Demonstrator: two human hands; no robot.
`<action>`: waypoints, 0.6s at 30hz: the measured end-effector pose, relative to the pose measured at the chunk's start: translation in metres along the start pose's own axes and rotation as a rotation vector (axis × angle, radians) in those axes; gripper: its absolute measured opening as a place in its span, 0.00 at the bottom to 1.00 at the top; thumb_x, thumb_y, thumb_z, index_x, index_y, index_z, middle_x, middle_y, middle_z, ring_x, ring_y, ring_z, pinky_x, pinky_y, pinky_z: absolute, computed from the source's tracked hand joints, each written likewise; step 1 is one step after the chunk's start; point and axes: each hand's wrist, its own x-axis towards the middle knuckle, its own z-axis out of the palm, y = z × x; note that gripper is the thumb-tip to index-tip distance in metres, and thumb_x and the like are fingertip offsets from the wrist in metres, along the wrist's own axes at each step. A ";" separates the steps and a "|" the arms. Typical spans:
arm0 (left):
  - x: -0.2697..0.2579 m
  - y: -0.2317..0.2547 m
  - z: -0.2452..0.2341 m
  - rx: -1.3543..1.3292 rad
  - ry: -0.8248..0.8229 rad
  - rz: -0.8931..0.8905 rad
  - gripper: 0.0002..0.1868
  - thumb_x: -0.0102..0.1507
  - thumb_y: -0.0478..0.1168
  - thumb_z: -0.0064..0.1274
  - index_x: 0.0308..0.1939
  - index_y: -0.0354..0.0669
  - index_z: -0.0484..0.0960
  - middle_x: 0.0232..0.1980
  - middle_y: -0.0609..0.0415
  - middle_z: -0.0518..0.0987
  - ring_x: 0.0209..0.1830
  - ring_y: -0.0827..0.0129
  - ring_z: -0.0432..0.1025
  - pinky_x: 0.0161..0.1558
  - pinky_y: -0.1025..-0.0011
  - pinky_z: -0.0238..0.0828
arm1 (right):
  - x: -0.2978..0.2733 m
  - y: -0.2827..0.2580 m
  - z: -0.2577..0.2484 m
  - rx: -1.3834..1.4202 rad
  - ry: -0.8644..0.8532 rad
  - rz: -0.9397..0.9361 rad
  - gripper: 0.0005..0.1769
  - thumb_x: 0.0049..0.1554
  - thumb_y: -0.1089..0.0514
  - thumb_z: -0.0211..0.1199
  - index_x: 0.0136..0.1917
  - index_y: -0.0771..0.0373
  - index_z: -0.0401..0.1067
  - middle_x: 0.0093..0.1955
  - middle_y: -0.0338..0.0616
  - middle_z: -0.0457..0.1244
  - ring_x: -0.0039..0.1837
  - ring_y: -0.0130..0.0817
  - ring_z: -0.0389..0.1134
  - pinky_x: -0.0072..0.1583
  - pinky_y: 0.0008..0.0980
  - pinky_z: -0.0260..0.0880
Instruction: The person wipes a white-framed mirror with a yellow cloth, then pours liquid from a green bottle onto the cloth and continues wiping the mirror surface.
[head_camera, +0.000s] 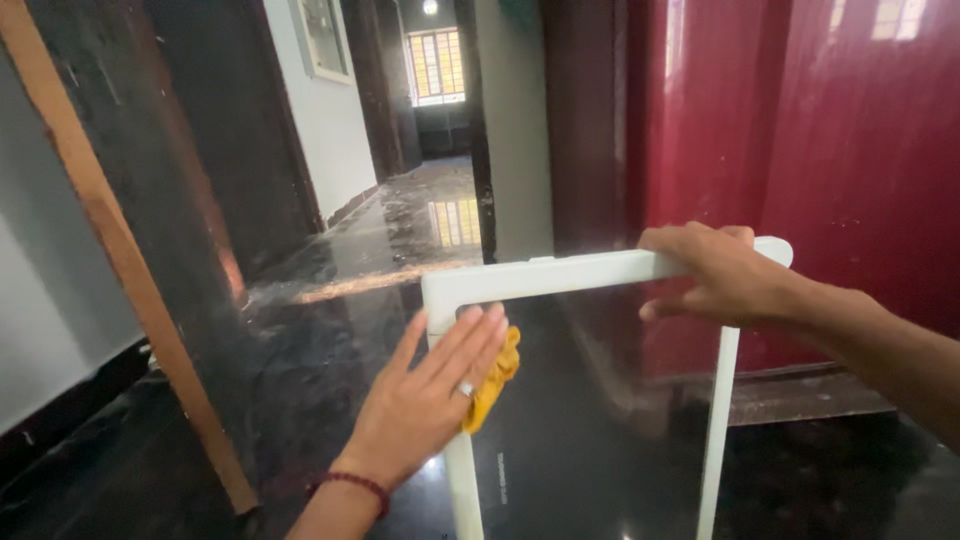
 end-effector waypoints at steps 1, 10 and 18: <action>0.007 -0.004 -0.003 0.037 0.002 -0.040 0.32 0.66 0.37 0.46 0.76 0.42 0.64 0.80 0.52 0.62 0.80 0.64 0.54 0.77 0.52 0.45 | -0.001 -0.001 0.000 -0.009 -0.002 0.003 0.30 0.46 0.38 0.76 0.59 0.45 0.71 0.56 0.34 0.67 0.65 0.35 0.63 0.73 0.58 0.53; 0.034 0.035 0.029 -0.136 0.163 -0.114 0.30 0.67 0.35 0.46 0.75 0.40 0.68 0.78 0.48 0.66 0.80 0.60 0.59 0.79 0.59 0.50 | -0.013 -0.010 -0.003 -0.003 0.019 0.068 0.30 0.46 0.38 0.76 0.58 0.45 0.71 0.50 0.36 0.67 0.63 0.34 0.64 0.73 0.51 0.50; -0.095 0.075 0.069 -0.049 0.176 0.392 0.23 0.70 0.35 0.53 0.70 0.46 0.74 0.73 0.58 0.72 0.77 0.70 0.64 0.78 0.67 0.56 | -0.017 -0.013 -0.003 0.019 0.053 0.044 0.32 0.45 0.37 0.77 0.59 0.43 0.71 0.50 0.34 0.68 0.65 0.34 0.62 0.75 0.52 0.44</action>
